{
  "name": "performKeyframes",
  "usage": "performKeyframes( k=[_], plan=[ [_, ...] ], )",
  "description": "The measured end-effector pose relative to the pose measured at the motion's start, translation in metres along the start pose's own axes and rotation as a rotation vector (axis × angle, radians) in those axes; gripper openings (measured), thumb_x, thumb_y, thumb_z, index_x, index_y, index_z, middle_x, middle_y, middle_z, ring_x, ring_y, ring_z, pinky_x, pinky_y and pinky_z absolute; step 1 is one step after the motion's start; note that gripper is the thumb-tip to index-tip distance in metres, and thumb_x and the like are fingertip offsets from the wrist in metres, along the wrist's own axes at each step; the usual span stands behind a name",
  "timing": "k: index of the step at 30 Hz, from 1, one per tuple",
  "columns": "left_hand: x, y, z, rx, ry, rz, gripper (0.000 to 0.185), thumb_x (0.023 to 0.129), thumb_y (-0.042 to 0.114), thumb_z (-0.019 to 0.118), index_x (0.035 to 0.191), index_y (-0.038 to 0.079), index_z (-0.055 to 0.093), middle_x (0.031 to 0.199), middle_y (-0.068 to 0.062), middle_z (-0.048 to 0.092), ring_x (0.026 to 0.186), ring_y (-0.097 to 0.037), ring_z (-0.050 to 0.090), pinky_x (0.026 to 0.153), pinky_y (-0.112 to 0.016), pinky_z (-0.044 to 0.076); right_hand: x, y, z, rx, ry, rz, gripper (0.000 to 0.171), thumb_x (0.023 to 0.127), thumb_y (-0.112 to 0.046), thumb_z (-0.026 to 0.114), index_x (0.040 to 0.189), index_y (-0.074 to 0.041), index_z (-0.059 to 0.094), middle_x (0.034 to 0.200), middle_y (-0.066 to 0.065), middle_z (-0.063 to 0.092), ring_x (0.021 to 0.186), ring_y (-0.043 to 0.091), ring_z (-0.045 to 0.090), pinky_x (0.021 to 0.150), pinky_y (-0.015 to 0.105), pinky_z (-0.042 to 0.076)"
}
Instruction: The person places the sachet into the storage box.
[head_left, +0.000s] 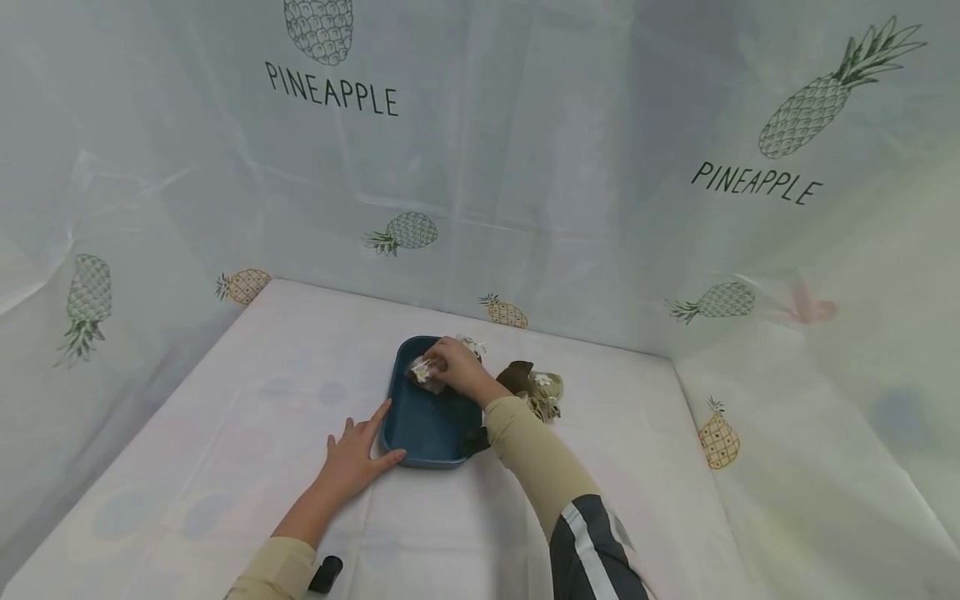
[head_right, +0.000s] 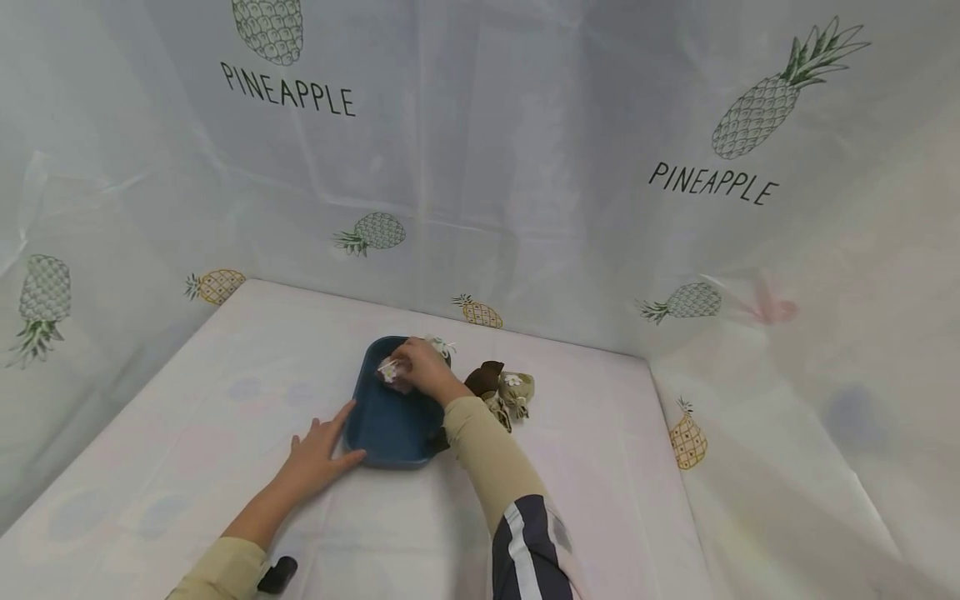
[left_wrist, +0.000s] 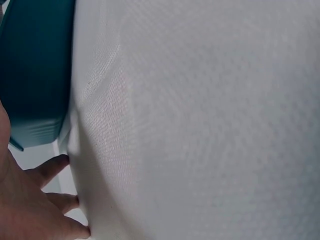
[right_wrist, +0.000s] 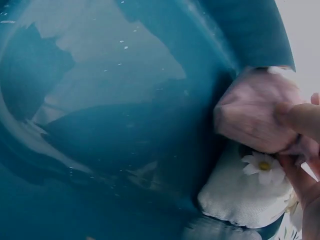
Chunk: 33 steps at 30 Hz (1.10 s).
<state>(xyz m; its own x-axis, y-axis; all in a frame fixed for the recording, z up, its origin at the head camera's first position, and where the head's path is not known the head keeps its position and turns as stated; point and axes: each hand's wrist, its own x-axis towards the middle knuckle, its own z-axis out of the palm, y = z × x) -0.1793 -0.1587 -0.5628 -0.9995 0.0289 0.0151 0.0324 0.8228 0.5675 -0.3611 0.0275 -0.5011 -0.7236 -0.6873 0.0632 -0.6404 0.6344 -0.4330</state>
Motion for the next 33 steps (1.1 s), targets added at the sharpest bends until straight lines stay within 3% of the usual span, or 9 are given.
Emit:
performKeyframes(
  k=[7, 21, 29, 33],
  plan=[
    [0.001, 0.001, 0.002, 0.009, -0.001, 0.006, 0.091, 0.086, 0.055, 0.068, 0.156, 0.019, 0.023, 0.138, -0.031, 0.046, 0.133, -0.061, 0.021, 0.096, -0.081, 0.012, -0.013, 0.004, -0.009, 0.096, 0.033, 0.053, 0.033, 0.089, -0.010, 0.073, 0.121, -0.012, 0.067, 0.117, 0.004, 0.058, 0.109, 0.019, 0.055, 0.092, 0.033, 0.047],
    [0.001, -0.004, 0.001, 0.014, -0.019, -0.003, 0.092, 0.087, 0.055, 0.066, 0.157, 0.020, 0.017, 0.139, -0.034, 0.043, 0.134, -0.062, 0.018, 0.097, -0.081, 0.009, -0.056, 0.026, -0.030, 0.115, 0.086, 0.080, 0.041, 0.087, -0.006, 0.074, 0.126, -0.011, 0.063, 0.121, 0.004, 0.058, 0.114, 0.020, 0.056, 0.095, 0.034, 0.047],
    [0.003, -0.005, 0.001, 0.017, -0.025, -0.004, 0.094, 0.087, 0.058, 0.065, 0.157, 0.018, 0.017, 0.139, -0.035, 0.043, 0.133, -0.063, 0.018, 0.096, -0.082, 0.009, -0.086, 0.039, -0.037, 0.177, 0.109, 0.132, 0.038, 0.087, -0.005, 0.074, 0.124, -0.005, 0.064, 0.122, 0.011, 0.058, 0.114, 0.032, 0.056, 0.093, 0.044, 0.048],
    [0.004, -0.004, 0.003, 0.014, -0.033, -0.005, 0.094, 0.087, 0.058, 0.065, 0.157, 0.018, 0.017, 0.139, -0.035, 0.042, 0.134, -0.062, 0.018, 0.096, -0.082, 0.009, -0.102, 0.046, -0.042, 0.156, 0.118, 0.146, 0.038, 0.086, -0.004, 0.074, 0.123, -0.005, 0.065, 0.121, 0.010, 0.059, 0.115, 0.029, 0.057, 0.098, 0.042, 0.045]
  ],
)
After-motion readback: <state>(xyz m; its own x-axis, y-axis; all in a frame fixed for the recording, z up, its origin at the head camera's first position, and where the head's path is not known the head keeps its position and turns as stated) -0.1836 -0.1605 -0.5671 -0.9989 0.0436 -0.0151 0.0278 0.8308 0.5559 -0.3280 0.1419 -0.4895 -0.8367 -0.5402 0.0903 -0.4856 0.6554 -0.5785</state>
